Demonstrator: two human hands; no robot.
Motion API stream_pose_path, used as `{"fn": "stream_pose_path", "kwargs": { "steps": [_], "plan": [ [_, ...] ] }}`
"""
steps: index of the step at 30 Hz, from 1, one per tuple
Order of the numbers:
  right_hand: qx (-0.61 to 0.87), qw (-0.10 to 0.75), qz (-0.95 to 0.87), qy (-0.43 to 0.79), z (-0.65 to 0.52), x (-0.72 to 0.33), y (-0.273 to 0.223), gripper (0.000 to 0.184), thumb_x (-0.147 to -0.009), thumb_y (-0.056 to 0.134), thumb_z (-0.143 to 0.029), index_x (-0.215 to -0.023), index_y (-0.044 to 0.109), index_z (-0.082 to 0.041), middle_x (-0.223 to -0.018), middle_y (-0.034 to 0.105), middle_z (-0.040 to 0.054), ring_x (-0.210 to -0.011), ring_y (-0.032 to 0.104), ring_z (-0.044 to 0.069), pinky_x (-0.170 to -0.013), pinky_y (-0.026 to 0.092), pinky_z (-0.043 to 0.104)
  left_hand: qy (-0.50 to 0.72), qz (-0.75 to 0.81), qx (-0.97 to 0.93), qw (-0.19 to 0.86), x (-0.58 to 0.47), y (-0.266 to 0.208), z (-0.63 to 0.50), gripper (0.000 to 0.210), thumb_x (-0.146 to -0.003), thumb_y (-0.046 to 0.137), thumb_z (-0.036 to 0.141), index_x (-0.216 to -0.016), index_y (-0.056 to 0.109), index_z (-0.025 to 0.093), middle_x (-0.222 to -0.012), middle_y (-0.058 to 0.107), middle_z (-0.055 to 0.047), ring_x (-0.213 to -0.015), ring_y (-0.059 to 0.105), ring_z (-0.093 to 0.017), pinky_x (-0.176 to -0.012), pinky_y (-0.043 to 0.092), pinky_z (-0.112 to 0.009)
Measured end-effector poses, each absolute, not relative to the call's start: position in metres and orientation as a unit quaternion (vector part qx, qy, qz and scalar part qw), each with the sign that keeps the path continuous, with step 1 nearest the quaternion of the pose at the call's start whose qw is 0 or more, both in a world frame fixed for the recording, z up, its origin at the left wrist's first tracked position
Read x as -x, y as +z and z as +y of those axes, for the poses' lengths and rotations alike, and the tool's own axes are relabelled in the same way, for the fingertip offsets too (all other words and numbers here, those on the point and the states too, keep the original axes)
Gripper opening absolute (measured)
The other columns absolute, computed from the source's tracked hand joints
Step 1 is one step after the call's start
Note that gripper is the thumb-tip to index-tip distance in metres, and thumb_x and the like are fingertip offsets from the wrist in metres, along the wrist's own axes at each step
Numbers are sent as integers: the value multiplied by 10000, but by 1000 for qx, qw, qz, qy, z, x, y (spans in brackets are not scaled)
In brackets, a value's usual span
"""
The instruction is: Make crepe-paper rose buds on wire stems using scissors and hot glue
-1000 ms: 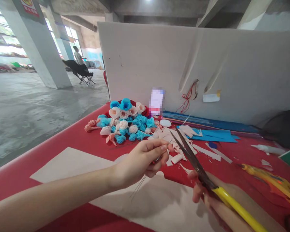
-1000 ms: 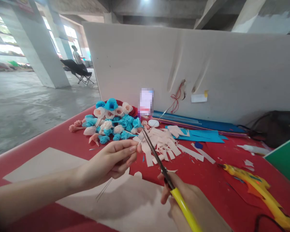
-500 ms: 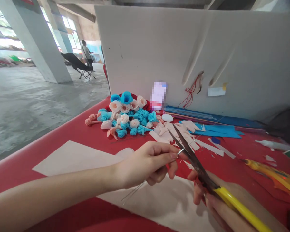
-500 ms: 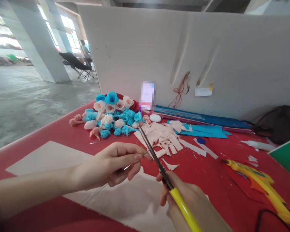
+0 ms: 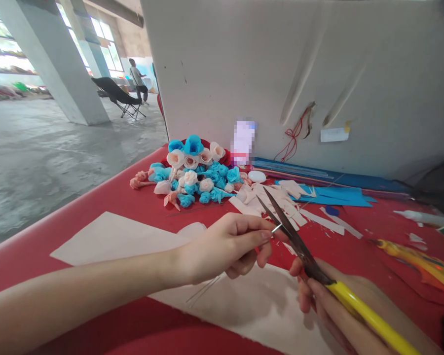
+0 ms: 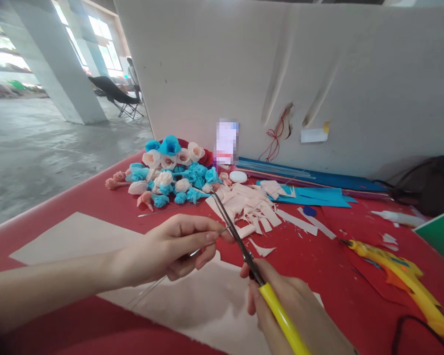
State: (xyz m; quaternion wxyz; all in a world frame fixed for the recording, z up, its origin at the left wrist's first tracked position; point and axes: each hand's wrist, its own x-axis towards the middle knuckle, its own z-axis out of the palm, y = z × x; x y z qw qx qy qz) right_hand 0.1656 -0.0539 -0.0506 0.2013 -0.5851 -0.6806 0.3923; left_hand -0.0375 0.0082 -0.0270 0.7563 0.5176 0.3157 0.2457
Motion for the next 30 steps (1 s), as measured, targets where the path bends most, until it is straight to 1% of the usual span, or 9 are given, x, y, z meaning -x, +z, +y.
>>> {"fn": "stream_pose_path", "kwargs": {
  "steps": [3,6,9,11,14,19,22,26,30],
  "plan": [
    [591,199,-674,395,-50,-162,-57,328,-887,347,-438,-868,552,-183,-502,516,-14,-411,492,104,-391,379,189,242,315,-518,758,37,-28,9,166,-859,430,252,-902,554,150,-552,453,59,-324,238,9,-316,140,-156],
    [609,210,-664,379,-50,-157,-59,390,-855,299,-505,-835,530,-192,-451,494,-6,-418,499,126,-357,342,185,239,300,-496,779,36,-29,9,144,-866,420,242,-832,530,155,-564,464,59,-325,250,10,-318,139,-156],
    [627,197,-662,359,-52,-156,-58,400,-850,269,-517,-750,483,-194,-437,470,-17,-323,386,95,-304,257,188,231,310,-457,801,34,-30,8,146,-865,426,241,-801,524,154,-556,454,62,-329,249,7,-323,111,-163],
    [615,183,-684,346,-52,-157,-57,399,-859,262,-505,-715,464,-193,-414,436,-31,-307,355,87,-340,284,195,229,326,-431,810,33,-32,7,146,-856,443,247,-784,525,151,-547,443,62,-336,237,4,-333,93,-173],
    [589,161,-718,334,-51,-160,-56,389,-878,256,-470,-702,460,-190,-420,435,-23,-379,423,107,-436,342,206,226,343,-392,823,32,-32,6,139,-841,470,254,-780,530,145,-546,428,63,-345,213,6,-350,80,-179],
    [615,170,-686,349,-49,-157,-55,417,-883,248,-466,-612,404,-190,-424,368,-28,-367,347,91,-381,272,202,225,355,-369,829,31,-31,8,119,-835,475,227,-790,543,141,-532,403,67,-343,176,8,-352,63,-171],
    [602,179,-691,357,-48,-156,-57,455,-882,265,-470,-532,349,-191,-426,372,-17,-388,358,92,-398,275,204,227,358,-364,830,31,-30,9,123,-833,468,219,-764,534,141,-518,386,68,-339,172,5,-349,60,-170],
    [619,204,-693,307,-50,-156,-55,378,-849,341,-470,-610,427,-189,-497,444,-4,-448,412,115,-446,293,224,229,352,-363,832,31,-29,7,142,-832,460,202,-708,503,146,-508,359,71,-335,159,4,-343,59,-168],
    [597,230,-706,302,-49,-155,-48,357,-844,343,-468,-700,499,-181,-498,447,-6,-442,419,121,-459,311,233,239,352,-381,821,32,-27,3,168,-835,460,215,-683,482,147,-509,355,71,-349,147,1,-345,66,-166]
  ]
}}
